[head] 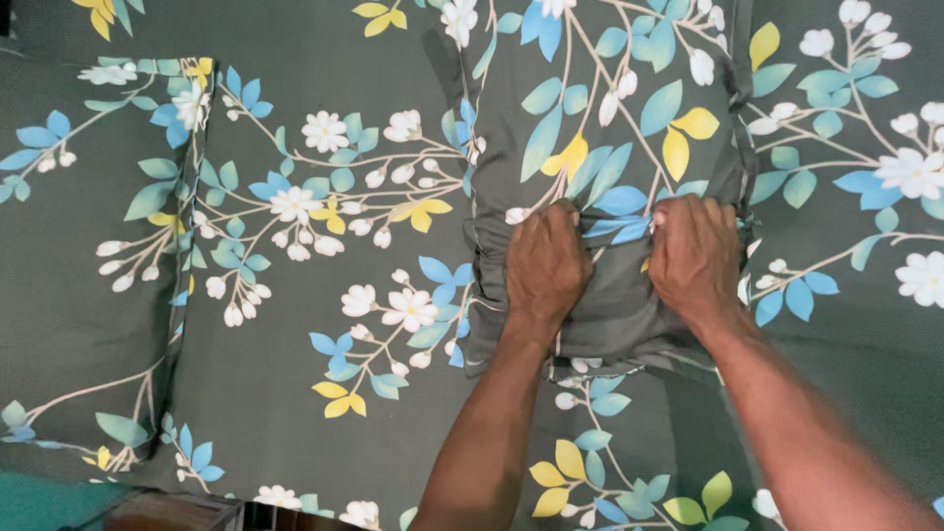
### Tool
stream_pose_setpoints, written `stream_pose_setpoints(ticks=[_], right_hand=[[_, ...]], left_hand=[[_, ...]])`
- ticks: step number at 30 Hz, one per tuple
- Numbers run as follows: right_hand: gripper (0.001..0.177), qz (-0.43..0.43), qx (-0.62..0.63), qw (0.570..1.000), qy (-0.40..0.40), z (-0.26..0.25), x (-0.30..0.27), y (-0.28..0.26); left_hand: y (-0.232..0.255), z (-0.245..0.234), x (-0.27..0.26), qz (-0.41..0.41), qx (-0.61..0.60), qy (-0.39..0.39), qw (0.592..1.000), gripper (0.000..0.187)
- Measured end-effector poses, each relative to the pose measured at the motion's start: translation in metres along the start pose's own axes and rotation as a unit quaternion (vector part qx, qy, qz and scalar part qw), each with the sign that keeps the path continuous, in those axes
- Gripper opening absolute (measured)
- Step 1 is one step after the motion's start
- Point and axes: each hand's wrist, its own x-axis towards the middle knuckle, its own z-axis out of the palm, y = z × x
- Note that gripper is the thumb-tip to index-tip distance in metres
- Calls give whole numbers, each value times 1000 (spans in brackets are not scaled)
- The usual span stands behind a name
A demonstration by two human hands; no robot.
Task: The person puts a pillowcase onto a pillow by hand on a bed, sliding the pillow inside and smoothing the fabric.
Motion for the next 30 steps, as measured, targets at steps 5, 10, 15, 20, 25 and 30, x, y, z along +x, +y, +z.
stream_pose_setpoints(ticks=[5, 10, 15, 20, 25, 30], right_hand=[[9, -1, 2, 1000, -1, 0, 0, -2], [38, -1, -44, 999, 7, -8, -19, -12], [59, -1, -32, 999, -26, -13, -45, -28], [61, -128, -41, 989, -61, -10, -38, -54], [61, -240, -74, 956, -150, 12, -32, -102], [72, -205, -57, 970, -117, 20, -34, -103]], left_hand=[[3, -2, -9, -24, -4, -15, 1000, 9], [10, -21, -56, -42, -9, 27, 999, 33], [4, -49, -113, -125, -5, 52, 991, 43], [-9, -35, -117, -235, -12, 69, 969, 34], [-14, -36, -120, -304, -111, 116, 939, 18], [-22, -54, -134, -232, -90, -9, 969, 22]])
